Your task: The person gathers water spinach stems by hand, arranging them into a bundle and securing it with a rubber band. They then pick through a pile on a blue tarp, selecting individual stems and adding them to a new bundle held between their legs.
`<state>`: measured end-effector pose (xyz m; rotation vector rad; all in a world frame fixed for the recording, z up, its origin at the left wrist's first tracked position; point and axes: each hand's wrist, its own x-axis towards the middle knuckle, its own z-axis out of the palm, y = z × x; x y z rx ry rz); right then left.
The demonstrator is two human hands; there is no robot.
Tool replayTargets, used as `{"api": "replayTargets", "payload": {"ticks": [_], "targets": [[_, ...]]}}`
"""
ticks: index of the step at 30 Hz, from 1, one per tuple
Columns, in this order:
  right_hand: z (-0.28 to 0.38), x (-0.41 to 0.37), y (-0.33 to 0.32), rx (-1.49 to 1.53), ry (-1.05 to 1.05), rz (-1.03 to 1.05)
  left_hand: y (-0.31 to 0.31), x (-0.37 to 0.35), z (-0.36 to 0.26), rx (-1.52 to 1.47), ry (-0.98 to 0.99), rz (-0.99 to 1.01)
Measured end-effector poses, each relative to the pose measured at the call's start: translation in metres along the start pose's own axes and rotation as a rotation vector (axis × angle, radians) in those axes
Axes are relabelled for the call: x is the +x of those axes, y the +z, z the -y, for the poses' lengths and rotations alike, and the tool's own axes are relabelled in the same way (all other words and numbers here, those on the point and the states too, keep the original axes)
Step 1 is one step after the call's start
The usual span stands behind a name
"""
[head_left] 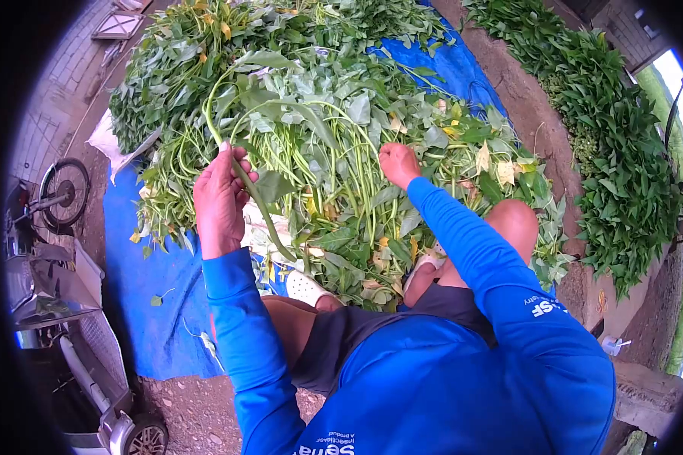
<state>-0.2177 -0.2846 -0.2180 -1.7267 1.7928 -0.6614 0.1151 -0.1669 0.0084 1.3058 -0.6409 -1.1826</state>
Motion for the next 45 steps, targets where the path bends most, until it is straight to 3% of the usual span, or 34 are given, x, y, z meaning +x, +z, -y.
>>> {"api": "replayTargets", "payload": {"ticks": [3, 6, 10, 11, 14, 16, 18, 23, 26, 27, 30, 32, 34, 37, 38, 40, 41, 45], "targets": [[0.008, 0.021, 0.022, 0.019, -0.007, -0.119, -0.013, -0.005, -0.004, 0.127, 0.045, 0.008], [0.022, 0.050, 0.031, -0.049, -0.011, -0.061, -0.023, -0.007, -0.010, 0.267, 0.045, -0.004], [0.034, 0.086, 0.018, -0.129, -0.010, 0.222, -0.030, -0.008, -0.021, 0.424, 0.050, -0.118], [0.026, 0.100, 0.027, 0.019, -0.064, 0.191, -0.035, -0.006, -0.021, 0.415, 0.058, -0.127], [0.083, 0.089, -0.029, 0.178, 0.073, 0.262, -0.039, -0.004, -0.020, 0.382, 0.052, -0.146], [0.098, 0.087, -0.064, 0.307, -0.005, 0.257, -0.040, -0.003, -0.022, 0.355, 0.061, -0.137], [0.131, 0.064, -0.108, 0.438, 0.063, 0.144, -0.042, -0.003, -0.021, 0.336, 0.088, -0.128], [0.119, 0.059, -0.151, 0.532, 0.020, 0.258, -0.036, -0.007, -0.020, 0.335, 0.104, -0.108], [0.148, 0.041, -0.191, 0.630, 0.033, 0.155, -0.041, -0.006, -0.019, 0.281, 0.118, -0.106], [0.146, 0.044, -0.194, 0.594, 0.071, 0.282, -0.041, -0.008, -0.020, 0.261, 0.119, -0.093], [0.151, 0.046, -0.229, 0.721, 0.129, 0.334, -0.045, -0.006, -0.020, 0.212, 0.122, -0.063], [0.163, 0.031, -0.256, 0.950, 0.011, 0.316, -0.047, -0.011, -0.022, 0.218, 0.119, -0.068], [0.160, 0.026, -0.255, 0.880, 0.011, 0.403, -0.045, -0.013, -0.022, 0.185, 0.115, -0.053], [0.168, 0.003, -0.277, 1.075, -0.111, 0.280, -0.046, -0.010, -0.022, 0.187, 0.123, -0.043], [0.150, 0.008, -0.283, 1.119, -0.191, 0.357, -0.045, -0.011, -0.021, 0.200, 0.120, -0.042], [0.137, -0.001, -0.270, 0.982, -0.144, 0.496, -0.040, -0.014, -0.017, 0.228, 0.098, -0.002], [0.134, -0.013, -0.257, 0.977, -0.104, 0.392, -0.039, -0.014, -0.013, 0.231, 0.092, 0.022], [0.120, -0.050, -0.222, 1.050, -0.087, 0.310, -0.026, -0.021, -0.010, 0.306, 0.094, 0.062]]}}
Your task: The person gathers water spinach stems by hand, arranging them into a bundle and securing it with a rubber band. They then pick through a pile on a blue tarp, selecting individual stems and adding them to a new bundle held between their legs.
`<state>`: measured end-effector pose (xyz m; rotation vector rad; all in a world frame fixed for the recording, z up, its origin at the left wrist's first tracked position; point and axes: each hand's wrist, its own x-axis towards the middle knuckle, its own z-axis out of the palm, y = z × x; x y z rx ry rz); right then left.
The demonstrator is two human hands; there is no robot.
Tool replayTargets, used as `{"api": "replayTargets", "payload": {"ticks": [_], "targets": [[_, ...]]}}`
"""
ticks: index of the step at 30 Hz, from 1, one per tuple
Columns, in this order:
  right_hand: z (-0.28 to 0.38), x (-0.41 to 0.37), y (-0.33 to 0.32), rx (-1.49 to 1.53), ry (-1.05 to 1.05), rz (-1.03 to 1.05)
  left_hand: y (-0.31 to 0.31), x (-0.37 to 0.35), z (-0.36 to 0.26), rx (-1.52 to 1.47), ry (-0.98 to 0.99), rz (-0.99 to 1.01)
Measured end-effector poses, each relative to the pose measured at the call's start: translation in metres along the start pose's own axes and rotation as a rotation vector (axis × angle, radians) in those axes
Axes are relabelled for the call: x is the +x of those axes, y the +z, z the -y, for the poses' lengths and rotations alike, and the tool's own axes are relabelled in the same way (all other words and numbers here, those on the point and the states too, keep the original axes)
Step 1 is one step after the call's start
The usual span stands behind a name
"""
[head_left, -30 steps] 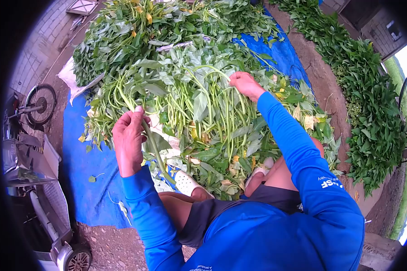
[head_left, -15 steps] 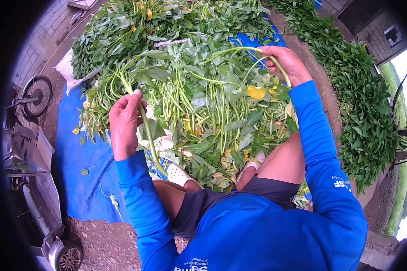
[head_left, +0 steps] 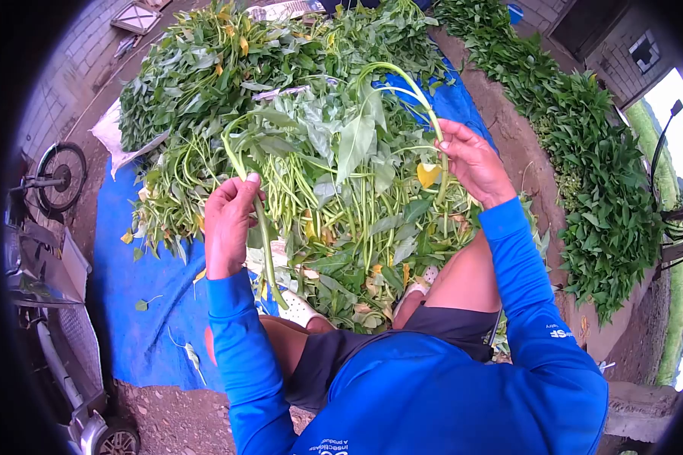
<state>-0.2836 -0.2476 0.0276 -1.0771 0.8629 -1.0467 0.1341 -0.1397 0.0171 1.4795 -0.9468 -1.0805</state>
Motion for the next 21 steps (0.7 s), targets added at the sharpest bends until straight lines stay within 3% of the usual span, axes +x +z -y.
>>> {"api": "replayTargets", "payload": {"ticks": [9, 16, 19, 20, 21], "targets": [[-0.074, -0.045, 0.052, -0.134, -0.218, -0.020, 0.038, -0.009, 0.016, -0.058, 0.027, 0.107], [-0.112, -0.080, 0.132, -0.362, -0.238, 0.073, 0.092, -0.022, 0.046, -0.212, 0.045, 0.302], [-0.115, -0.073, 0.142, -0.429, -0.299, 0.087, 0.097, -0.020, 0.049, -0.467, -0.061, 0.258], [-0.117, -0.071, 0.144, -0.436, -0.309, 0.090, 0.093, -0.012, 0.058, -0.518, -0.075, 0.336], [-0.113, -0.068, 0.143, -0.521, -0.201, 0.154, 0.094, -0.008, 0.061, -0.442, -0.034, 0.288]]}}
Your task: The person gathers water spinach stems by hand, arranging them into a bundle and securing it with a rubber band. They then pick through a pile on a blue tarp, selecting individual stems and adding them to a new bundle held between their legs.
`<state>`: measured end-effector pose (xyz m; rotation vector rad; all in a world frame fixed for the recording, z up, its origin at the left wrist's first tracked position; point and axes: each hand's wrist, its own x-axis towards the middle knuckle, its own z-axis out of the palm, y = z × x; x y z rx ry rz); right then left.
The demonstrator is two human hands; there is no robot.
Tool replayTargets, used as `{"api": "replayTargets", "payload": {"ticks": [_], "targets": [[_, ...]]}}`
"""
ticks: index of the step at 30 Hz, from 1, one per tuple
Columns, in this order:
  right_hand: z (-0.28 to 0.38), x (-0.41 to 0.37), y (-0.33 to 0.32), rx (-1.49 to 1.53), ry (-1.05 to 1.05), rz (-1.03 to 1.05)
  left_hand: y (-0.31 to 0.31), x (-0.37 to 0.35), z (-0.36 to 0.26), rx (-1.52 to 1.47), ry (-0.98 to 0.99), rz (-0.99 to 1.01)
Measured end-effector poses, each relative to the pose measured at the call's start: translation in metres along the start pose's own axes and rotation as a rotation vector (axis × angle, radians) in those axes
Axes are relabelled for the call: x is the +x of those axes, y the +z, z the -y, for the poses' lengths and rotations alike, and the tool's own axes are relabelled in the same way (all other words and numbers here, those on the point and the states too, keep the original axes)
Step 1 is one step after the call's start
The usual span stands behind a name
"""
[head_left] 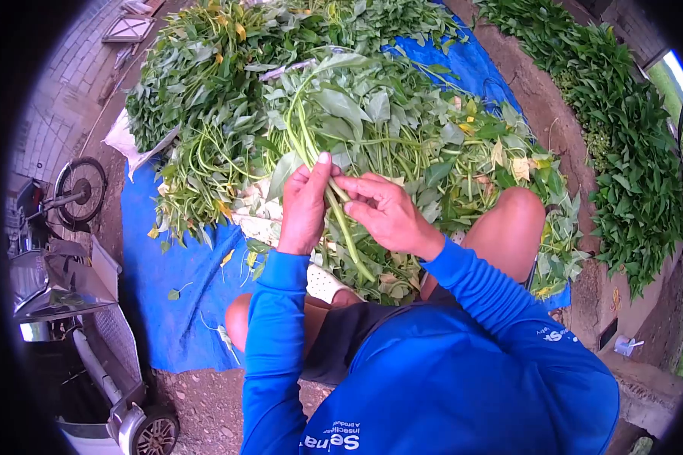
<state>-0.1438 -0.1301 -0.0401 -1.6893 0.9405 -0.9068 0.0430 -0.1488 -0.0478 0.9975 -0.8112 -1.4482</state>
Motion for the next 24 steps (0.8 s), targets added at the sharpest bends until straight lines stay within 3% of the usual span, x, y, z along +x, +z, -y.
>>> {"api": "replayTargets", "payload": {"ticks": [1, 2, 3, 6, 9, 12, 17, 21, 24], "targets": [[-0.005, 0.006, -0.003, 0.017, -0.056, 0.058, -0.008, 0.005, 0.002, -0.002, 0.004, -0.026], [-0.005, 0.016, -0.008, 0.408, 0.015, 0.120, -0.009, 0.006, -0.004, 0.023, 0.035, -0.066], [-0.002, 0.023, -0.022, 0.430, 0.100, 0.013, -0.008, 0.004, -0.017, 0.039, 0.023, -0.081], [-0.003, 0.039, -0.068, 0.260, -0.024, -0.074, -0.019, 0.004, -0.037, -0.044, -0.024, -0.090], [0.013, 0.028, -0.072, 0.160, 0.053, 0.048, -0.027, 0.005, -0.042, -0.009, -0.042, -0.112], [0.016, 0.009, -0.037, -0.495, -0.564, 0.008, -0.022, 0.008, -0.040, 0.000, -0.045, -0.147], [-0.007, -0.050, 0.002, -0.554, -0.461, 0.086, -0.032, 0.016, -0.033, 0.061, 0.011, -0.349], [-0.031, -0.066, -0.031, -0.663, -0.387, 0.105, -0.054, 0.017, -0.063, -0.020, 0.103, -0.492], [-0.073, -0.036, -0.101, -1.233, -0.002, -0.252, -0.067, 0.011, -0.086, 0.012, 0.126, -0.496]]}}
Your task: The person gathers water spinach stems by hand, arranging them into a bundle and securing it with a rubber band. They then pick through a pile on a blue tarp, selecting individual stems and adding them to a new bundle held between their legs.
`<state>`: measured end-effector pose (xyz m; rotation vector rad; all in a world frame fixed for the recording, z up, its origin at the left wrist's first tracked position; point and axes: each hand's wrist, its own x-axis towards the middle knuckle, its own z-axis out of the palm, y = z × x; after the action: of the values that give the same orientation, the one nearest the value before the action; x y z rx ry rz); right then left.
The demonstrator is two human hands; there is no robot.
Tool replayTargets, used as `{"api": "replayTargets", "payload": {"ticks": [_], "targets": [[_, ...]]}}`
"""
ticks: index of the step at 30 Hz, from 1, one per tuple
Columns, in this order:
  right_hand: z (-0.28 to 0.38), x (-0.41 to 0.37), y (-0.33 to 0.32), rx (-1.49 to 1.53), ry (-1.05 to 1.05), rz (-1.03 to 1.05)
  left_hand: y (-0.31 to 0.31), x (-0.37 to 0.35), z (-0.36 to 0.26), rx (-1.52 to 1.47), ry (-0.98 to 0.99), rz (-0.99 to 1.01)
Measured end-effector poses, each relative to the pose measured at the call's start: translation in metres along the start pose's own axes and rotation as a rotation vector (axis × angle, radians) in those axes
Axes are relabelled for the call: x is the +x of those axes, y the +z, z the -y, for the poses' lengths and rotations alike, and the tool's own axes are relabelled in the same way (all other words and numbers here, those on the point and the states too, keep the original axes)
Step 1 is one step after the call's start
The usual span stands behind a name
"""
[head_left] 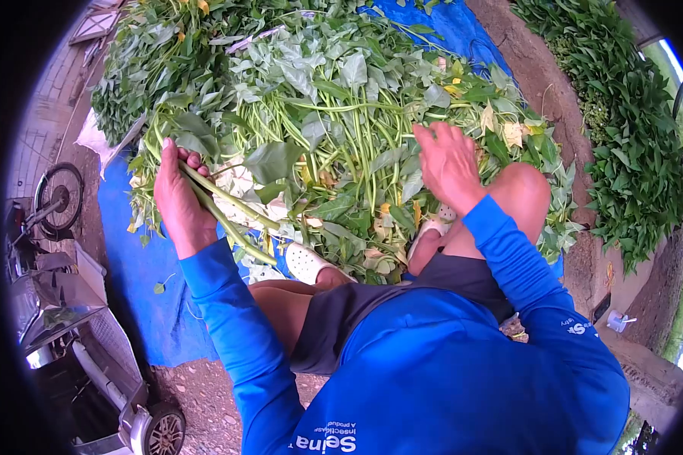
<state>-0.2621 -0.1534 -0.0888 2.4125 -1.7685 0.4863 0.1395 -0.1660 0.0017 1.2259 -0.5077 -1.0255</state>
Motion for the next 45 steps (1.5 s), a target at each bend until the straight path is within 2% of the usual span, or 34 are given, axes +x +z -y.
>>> {"api": "replayTargets", "payload": {"ticks": [2, 3, 5, 7, 10, 13, 16, 17, 20, 23, 25, 29, 32, 33, 36, 37, 40, 41, 45], "targets": [[-0.034, 0.027, 0.030, -0.049, 0.256, 0.106, 0.004, -0.009, -0.008, 0.033, 0.029, 0.005], [-0.054, 0.050, 0.048, 0.260, 0.370, 0.219, 0.008, -0.011, -0.009, 0.032, 0.044, 0.013], [-0.059, 0.084, 0.092, 0.471, 0.410, 0.184, 0.014, -0.012, -0.010, 0.036, 0.033, 0.046], [-0.045, 0.106, 0.133, 0.518, 0.282, 0.084, 0.017, -0.011, -0.010, 0.047, 0.028, 0.040], [-0.009, 0.126, 0.167, 0.489, -0.077, 0.116, 0.018, -0.019, -0.016, 0.080, -0.001, 0.023], [0.023, 0.138, 0.178, 0.297, -0.162, 0.197, 0.013, -0.024, -0.020, 0.103, -0.010, 0.014], [0.028, 0.152, 0.180, 0.139, -0.203, 0.370, 0.006, -0.024, -0.024, 0.127, 0.016, -0.018], [0.026, 0.161, 0.182, 0.172, -0.206, 0.385, 0.004, -0.024, -0.025, 0.129, 0.025, -0.031], [0.027, 0.193, 0.141, 0.580, -0.078, 0.432, -0.004, -0.024, -0.027, 0.122, 0.047, -0.032], [0.021, 0.213, 0.083, 0.814, 0.146, 0.445, -0.005, -0.021, -0.025, 0.099, 0.050, -0.006], [0.022, 0.212, 0.018, 0.957, 0.285, 0.479, -0.005, -0.018, -0.023, 0.097, 0.048, 0.020], [-0.003, 0.194, 0.006, 1.003, 0.206, 0.097, 0.001, -0.022, -0.021, 0.110, 0.043, 0.049], [-0.005, 0.174, -0.002, 1.030, 0.178, -0.097, 0.007, -0.025, -0.020, 0.125, 0.026, 0.074], [-0.003, 0.168, -0.008, 1.012, 0.212, -0.101, 0.007, -0.026, -0.018, 0.126, 0.026, 0.082], [0.004, 0.150, -0.028, 1.242, 0.394, 0.016, 0.008, -0.025, -0.012, 0.132, 0.020, 0.098], [0.002, 0.143, -0.038, 1.449, 0.545, 0.158, 0.008, -0.025, -0.009, 0.125, 0.016, 0.108], [0.009, 0.124, -0.024, 1.634, 0.534, 0.102, 0.010, -0.029, -0.002, 0.123, 0.014, 0.140], [0.012, 0.116, -0.024, 1.704, 0.497, 0.157, 0.012, -0.031, 0.000, 0.135, 0.024, 0.151], [0.037, 0.085, -0.019, 1.737, 0.435, 0.156, 0.027, -0.050, 0.010, 0.157, 0.066, 0.202]]}}
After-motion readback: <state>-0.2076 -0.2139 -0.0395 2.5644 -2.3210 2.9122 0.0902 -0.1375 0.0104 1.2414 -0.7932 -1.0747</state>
